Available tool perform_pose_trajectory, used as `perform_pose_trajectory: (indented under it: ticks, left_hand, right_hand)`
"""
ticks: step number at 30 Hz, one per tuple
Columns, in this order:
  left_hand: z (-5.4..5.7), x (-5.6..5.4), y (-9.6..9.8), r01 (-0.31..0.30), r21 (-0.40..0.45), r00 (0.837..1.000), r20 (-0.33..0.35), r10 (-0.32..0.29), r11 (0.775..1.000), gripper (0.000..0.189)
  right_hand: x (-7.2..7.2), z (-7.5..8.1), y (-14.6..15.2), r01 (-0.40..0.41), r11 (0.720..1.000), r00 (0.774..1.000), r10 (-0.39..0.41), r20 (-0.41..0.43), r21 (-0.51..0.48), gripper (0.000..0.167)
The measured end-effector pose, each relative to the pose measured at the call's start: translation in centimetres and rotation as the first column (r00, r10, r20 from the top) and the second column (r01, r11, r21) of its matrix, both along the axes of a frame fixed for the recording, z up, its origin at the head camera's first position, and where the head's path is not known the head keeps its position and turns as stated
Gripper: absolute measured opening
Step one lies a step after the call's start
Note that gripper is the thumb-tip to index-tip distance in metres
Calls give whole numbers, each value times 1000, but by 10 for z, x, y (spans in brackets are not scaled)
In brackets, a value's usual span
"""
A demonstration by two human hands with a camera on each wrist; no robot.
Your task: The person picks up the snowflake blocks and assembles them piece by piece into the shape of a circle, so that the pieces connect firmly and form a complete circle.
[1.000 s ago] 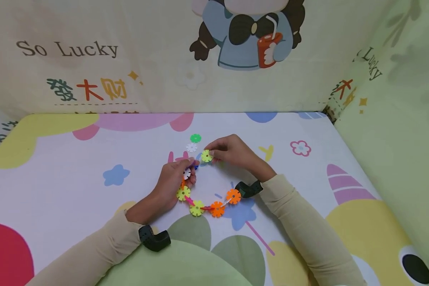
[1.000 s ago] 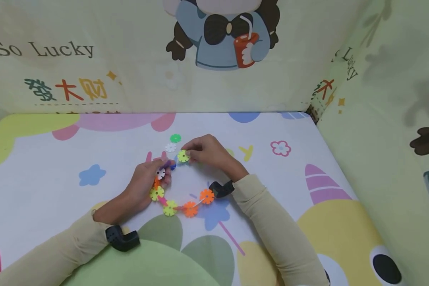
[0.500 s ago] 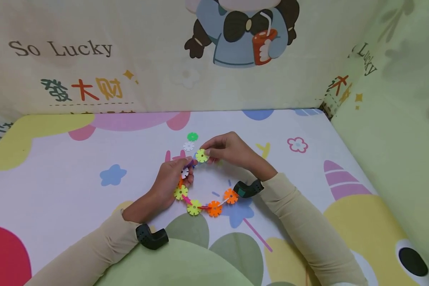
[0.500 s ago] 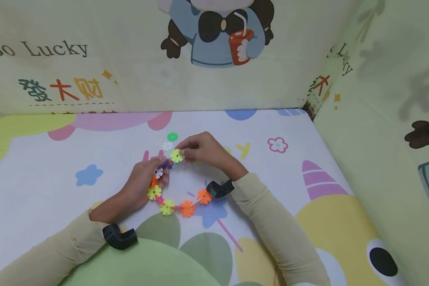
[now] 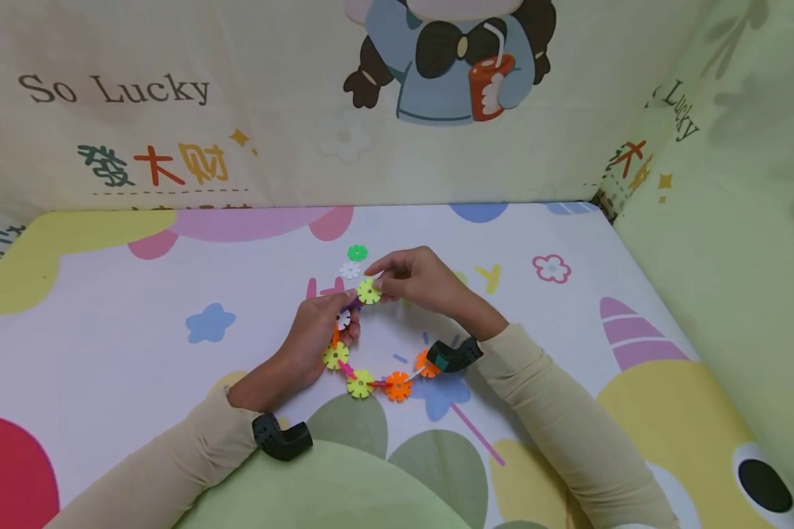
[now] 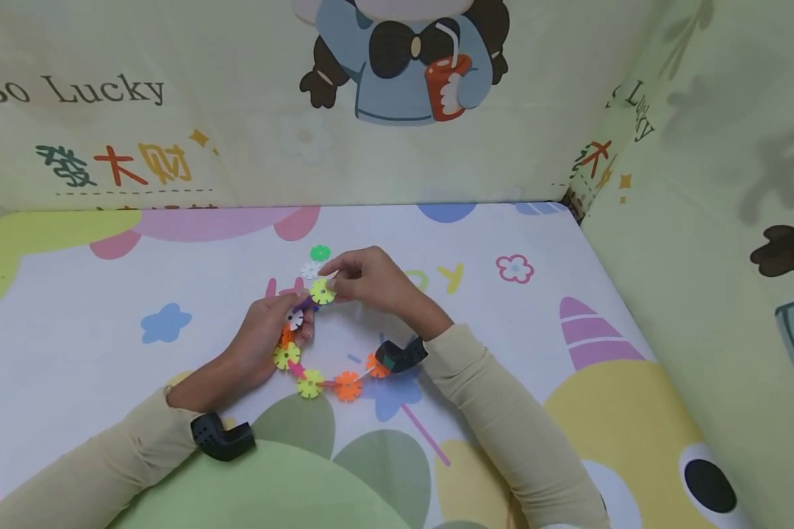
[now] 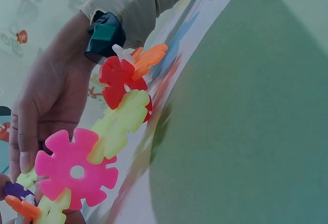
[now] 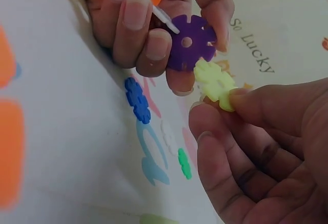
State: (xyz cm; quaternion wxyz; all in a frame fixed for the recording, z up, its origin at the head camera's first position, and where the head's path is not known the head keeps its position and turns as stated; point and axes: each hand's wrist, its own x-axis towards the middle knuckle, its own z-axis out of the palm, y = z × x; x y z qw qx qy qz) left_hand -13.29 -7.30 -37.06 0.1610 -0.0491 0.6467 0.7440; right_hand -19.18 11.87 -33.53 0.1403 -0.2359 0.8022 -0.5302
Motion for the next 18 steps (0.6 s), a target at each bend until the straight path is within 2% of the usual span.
perform_pose_trajectory:
  ticks: [10,18]
  left_hand:
    - [1,1,0,6,-7,1000,-11,-6,1000,43]
    - [0,2,1,21,-35,998,-57,-23,999,46]
  right_hand:
    - [0,-3,-3,21,1000,999,-20,36,-17,15]
    - [-1,-2,5,-18,1000,987,20,162,-14,24]
